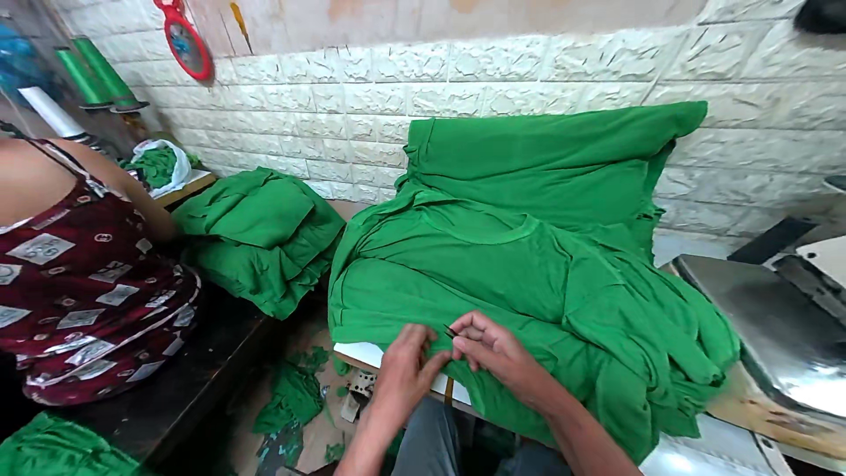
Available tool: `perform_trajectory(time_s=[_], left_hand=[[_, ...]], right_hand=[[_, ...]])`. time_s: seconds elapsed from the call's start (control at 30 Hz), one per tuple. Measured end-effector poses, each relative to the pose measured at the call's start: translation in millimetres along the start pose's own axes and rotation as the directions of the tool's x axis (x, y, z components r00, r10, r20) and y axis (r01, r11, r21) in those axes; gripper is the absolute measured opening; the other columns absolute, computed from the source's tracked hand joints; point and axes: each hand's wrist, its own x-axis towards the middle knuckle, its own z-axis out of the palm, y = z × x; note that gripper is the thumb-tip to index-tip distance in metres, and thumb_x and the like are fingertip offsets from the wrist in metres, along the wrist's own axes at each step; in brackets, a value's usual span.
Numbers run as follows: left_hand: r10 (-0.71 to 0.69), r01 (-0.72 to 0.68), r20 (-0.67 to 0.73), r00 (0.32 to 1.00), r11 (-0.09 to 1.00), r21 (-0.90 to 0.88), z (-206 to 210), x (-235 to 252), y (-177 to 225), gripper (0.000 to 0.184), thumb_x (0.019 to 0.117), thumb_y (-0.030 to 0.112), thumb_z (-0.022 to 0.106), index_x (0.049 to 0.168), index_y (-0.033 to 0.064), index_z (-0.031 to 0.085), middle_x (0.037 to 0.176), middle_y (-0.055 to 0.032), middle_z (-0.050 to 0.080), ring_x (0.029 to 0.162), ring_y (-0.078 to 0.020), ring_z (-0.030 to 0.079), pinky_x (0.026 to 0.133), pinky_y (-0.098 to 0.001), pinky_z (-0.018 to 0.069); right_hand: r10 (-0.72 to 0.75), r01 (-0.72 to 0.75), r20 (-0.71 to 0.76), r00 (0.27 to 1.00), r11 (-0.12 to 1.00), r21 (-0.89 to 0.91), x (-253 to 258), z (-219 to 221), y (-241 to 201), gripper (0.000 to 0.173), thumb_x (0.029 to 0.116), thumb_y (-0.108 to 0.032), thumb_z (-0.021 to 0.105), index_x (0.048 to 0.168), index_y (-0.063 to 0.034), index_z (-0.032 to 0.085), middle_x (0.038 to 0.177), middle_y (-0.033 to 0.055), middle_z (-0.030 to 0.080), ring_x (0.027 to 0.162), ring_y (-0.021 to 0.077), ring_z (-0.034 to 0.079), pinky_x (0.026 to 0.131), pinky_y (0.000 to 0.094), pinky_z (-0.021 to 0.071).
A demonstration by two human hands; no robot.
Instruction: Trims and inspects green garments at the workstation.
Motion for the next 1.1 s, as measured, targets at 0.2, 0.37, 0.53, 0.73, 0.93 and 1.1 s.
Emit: perform_trajectory(time_s=[0.2,0.37,0.53,0.73,0.93,1.1], left_hand=[[-0.165,0.162,-0.046,0.985,0.984,-0.076,-1,5,1,0.026,0.1076,0.017,0.048,0.103,-0.0013,0.065,0.083,-0.0064,0.070,0.067,-0.0139,0.068,0.065,-0.0320,0.0590],[-0.225,0.215,-0.017,0.974,0.946,-0.243,-9,3,-2,0.051,0.1123,0.034,0.028,0.094,0.0046,0.066,0.073,0.0013,0.067,0.063,-0.0086,0.066,0.063,-0.0276,0.0574],[-0.124,0.123,0.005,0.992,0.987,0.098,0,4,4,0.036,0.0987,0.032,0.064,0.114,0.0004,0.068,0.092,-0.0116,0.065,0.073,-0.0198,0.062,0.067,-0.0357,0.0546],[-0.184,0.184,0.025,0.983,0.983,-0.007,-8,8,-3,0.021,0.1054,0.017,0.052,0.104,-0.0001,0.065,0.084,-0.0079,0.067,0.069,-0.0159,0.068,0.068,-0.0339,0.0588],[-0.180,0.185,0.073,0.981,0.980,-0.073,-11,6,-4,0.033,0.1101,0.024,0.040,0.104,0.0017,0.063,0.080,-0.0045,0.065,0.067,-0.0125,0.065,0.067,-0.0308,0.0569],[-0.071,0.069,0.015,0.997,0.993,0.100,-2,3,-1,0.029,0.0996,0.027,0.060,0.109,0.0018,0.069,0.090,-0.0099,0.066,0.072,-0.0172,0.063,0.066,-0.0342,0.0551]], right_hand=[[0.103,-0.083,-0.105,0.989,0.981,0.178,-1,-9,11,0.017,0.1053,-0.016,0.048,0.114,-0.0053,0.058,0.081,-0.0028,0.068,0.056,-0.0011,0.053,0.052,0.0130,0.0426],[0.076,-0.063,-0.065,0.995,0.981,0.185,-2,-7,11,0.016,0.1036,-0.017,0.052,0.114,-0.0066,0.058,0.079,-0.0033,0.067,0.056,-0.0012,0.052,0.052,0.0131,0.0416],[0.061,-0.048,-0.067,0.996,0.982,0.184,-3,-5,12,0.016,0.1023,-0.015,0.053,0.114,-0.0055,0.058,0.079,-0.0041,0.066,0.056,-0.0011,0.052,0.052,0.0135,0.0421],[0.025,-0.016,-0.071,0.997,0.991,0.133,-3,-3,14,0.016,0.1016,-0.015,0.054,0.114,-0.0060,0.057,0.079,-0.0053,0.065,0.058,-0.0010,0.053,0.053,0.0138,0.0429],[0.011,-0.005,-0.070,0.997,0.997,0.075,-5,-4,14,0.015,0.1021,-0.020,0.056,0.112,-0.0082,0.057,0.077,-0.0072,0.064,0.057,-0.0020,0.052,0.053,0.0130,0.0419],[0.067,-0.066,-0.052,0.996,0.998,0.025,-6,-2,5,0.022,0.1025,-0.021,0.056,0.115,-0.0034,0.058,0.080,-0.0045,0.064,0.062,0.0001,0.054,0.058,0.0170,0.0446]])
